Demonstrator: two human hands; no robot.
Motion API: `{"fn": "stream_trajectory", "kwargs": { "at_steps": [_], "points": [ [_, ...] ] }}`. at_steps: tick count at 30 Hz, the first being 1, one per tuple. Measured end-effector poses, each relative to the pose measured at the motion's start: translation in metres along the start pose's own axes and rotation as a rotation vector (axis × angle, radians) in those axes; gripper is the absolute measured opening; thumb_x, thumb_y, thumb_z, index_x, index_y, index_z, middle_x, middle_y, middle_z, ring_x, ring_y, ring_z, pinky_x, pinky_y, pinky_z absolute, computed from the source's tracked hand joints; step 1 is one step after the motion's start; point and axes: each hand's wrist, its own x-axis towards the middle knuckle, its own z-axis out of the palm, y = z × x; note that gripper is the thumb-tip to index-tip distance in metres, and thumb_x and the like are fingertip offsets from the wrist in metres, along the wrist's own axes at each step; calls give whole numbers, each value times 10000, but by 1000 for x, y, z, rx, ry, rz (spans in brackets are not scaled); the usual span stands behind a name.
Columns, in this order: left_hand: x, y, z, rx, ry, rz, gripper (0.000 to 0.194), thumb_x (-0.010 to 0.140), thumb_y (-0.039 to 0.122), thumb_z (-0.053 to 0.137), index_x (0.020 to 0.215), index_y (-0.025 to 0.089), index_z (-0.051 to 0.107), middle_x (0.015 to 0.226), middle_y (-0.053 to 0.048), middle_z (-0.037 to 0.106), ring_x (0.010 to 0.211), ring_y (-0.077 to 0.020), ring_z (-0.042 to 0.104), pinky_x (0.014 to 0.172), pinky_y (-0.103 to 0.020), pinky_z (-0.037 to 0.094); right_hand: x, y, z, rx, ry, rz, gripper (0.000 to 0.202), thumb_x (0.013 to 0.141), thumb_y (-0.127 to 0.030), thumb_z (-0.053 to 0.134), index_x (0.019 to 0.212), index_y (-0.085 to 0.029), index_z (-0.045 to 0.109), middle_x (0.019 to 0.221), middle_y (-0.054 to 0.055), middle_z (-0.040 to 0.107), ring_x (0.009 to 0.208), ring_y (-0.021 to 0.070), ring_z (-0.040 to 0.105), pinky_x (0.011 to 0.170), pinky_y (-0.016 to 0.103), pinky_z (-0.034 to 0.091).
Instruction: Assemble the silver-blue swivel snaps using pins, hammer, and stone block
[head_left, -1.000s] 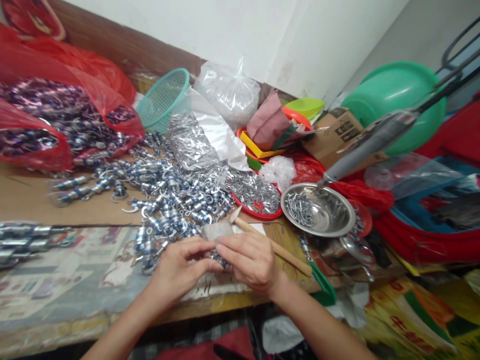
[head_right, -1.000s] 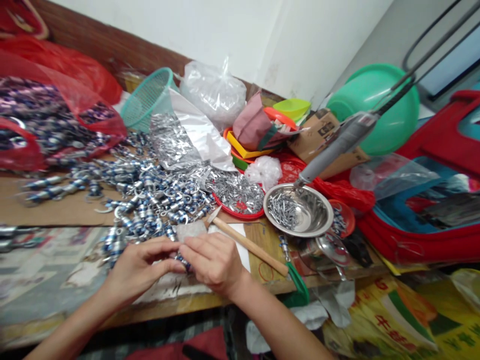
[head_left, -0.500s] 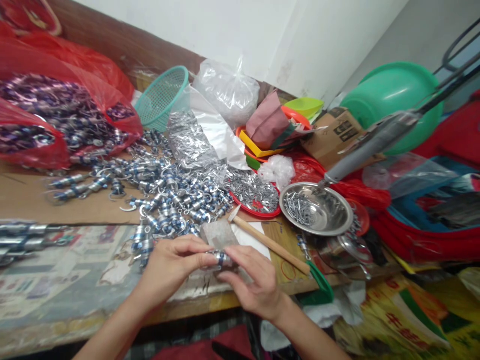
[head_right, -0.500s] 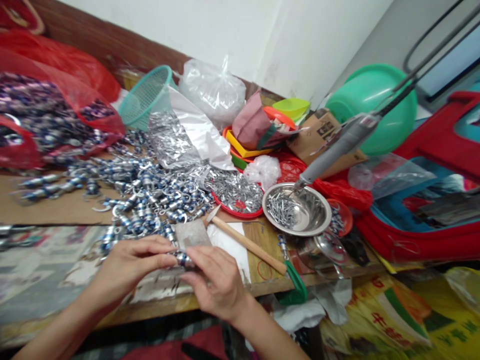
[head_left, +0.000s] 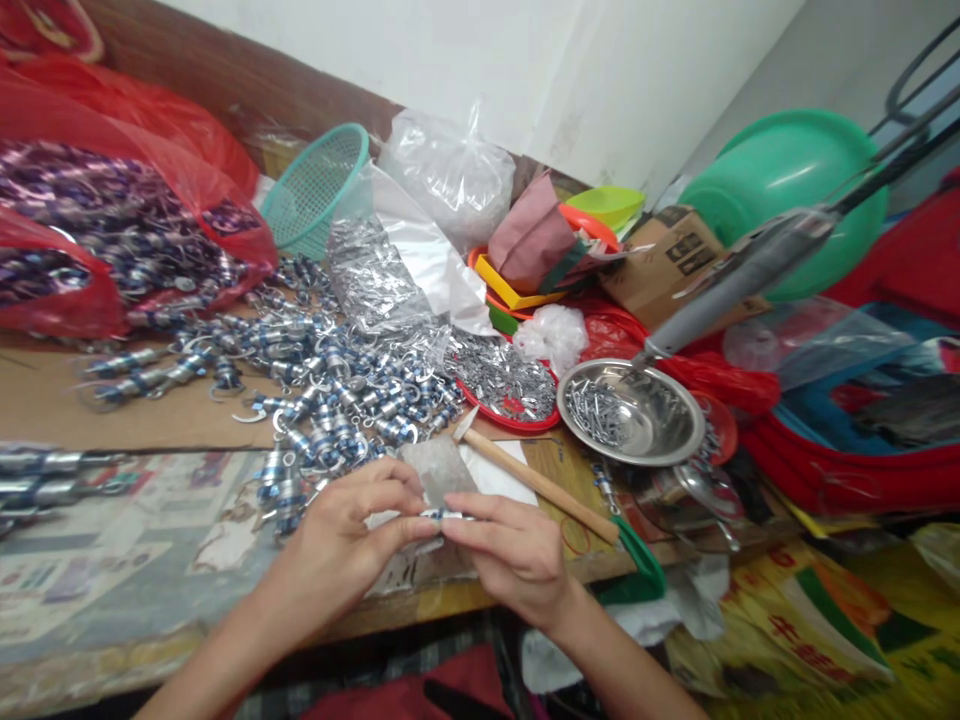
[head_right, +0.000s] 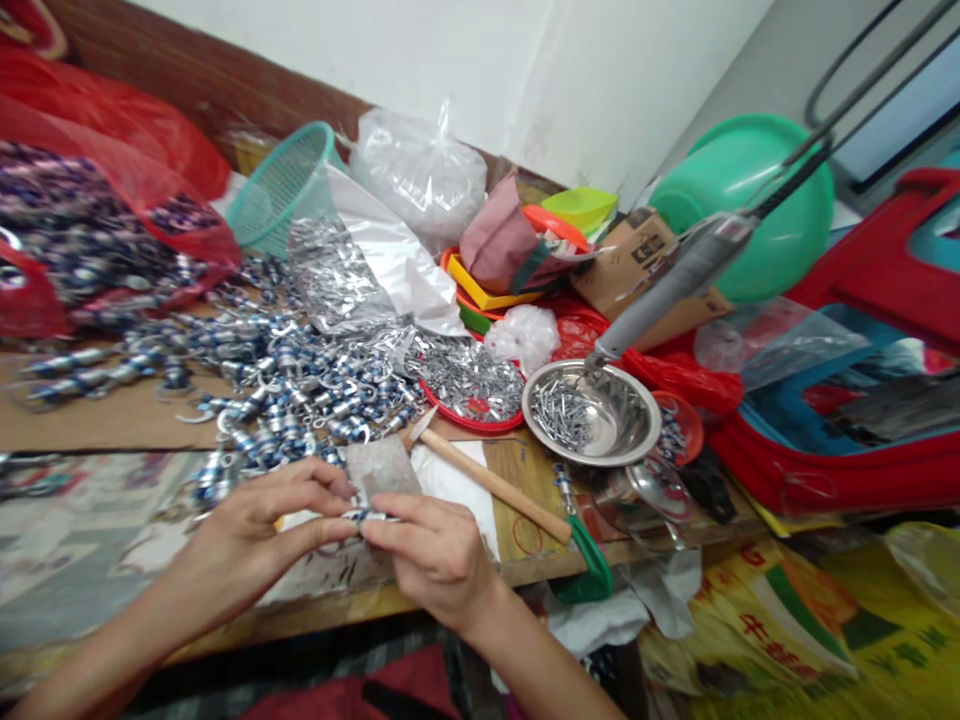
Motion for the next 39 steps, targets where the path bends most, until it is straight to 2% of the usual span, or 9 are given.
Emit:
{"fn": "stream_trajectory", "kwargs": {
  "at_steps": [3,7,11,14,18,22,26,32,39],
  "points": [
    [-2,-1,4,-111,-46,-126,140,716,254,595,619,206,685,744,-20,692,712,-175,614,674,-251,457,2,-3,6,111,68,125,222,743,-70,554,869,-191,692,888,78,693,758,143,660,678,226,546],
    [-7,-4,15,-362,58,-388,243,635,287,657,853,182,678,777,-33,717,727,-206,637,668,-290,500,6,-11,9,195,130,323,146,686,-134,655,809,-190,710,765,63,703,665,157,657,601,237,545],
    [-12,-9,22,-515,98,-466,546,555,274,721,1066,152,571,838,-45,692,815,-217,623,728,-309,504,13,-8,1,208,-67,442,110,684,-181,671,786,-173,712,701,43,698,611,143,642,543,213,515],
    [-11,-12,18,-583,30,-493,598,601,266,701,1148,173,477,865,-44,658,838,-207,609,711,-295,495,25,20,-18,-22,-215,465,109,743,-226,619,804,-194,704,769,22,700,716,144,644,653,228,512],
    [-6,-11,9,-663,-126,-537,604,649,255,668,1178,208,380,865,-36,619,797,-199,611,638,-278,475,44,85,-46,-737,-259,705,267,809,-140,479,1023,-193,630,1003,84,654,941,210,596,816,330,452],
    [1,-9,4,-667,-209,-568,600,634,237,672,1144,204,357,814,-11,588,777,-189,594,658,-289,455,52,134,-49,-810,-360,794,342,660,-32,570,972,-152,643,860,146,671,877,297,614,759,392,454],
    [5,-11,0,-687,-280,-578,574,632,214,671,1120,216,369,727,38,543,667,-132,557,599,-245,427,55,148,-40,-761,-392,787,305,635,-54,597,922,-142,650,898,143,658,907,287,599,792,366,436],
    [3,-26,0,-786,-215,-580,605,575,155,718,1083,247,400,768,38,555,686,-124,573,658,-266,433,59,129,-44,-559,-257,736,199,772,-148,497,864,-130,672,940,110,650,911,210,590,814,311,433],
    [2,-32,3,-819,-180,-554,585,590,105,706,1065,242,394,757,40,581,696,-134,597,681,-288,445,43,35,-14,192,-378,673,171,770,-236,553,719,-128,675,557,-8,626,489,97,549,465,191,432]
  ]
}}
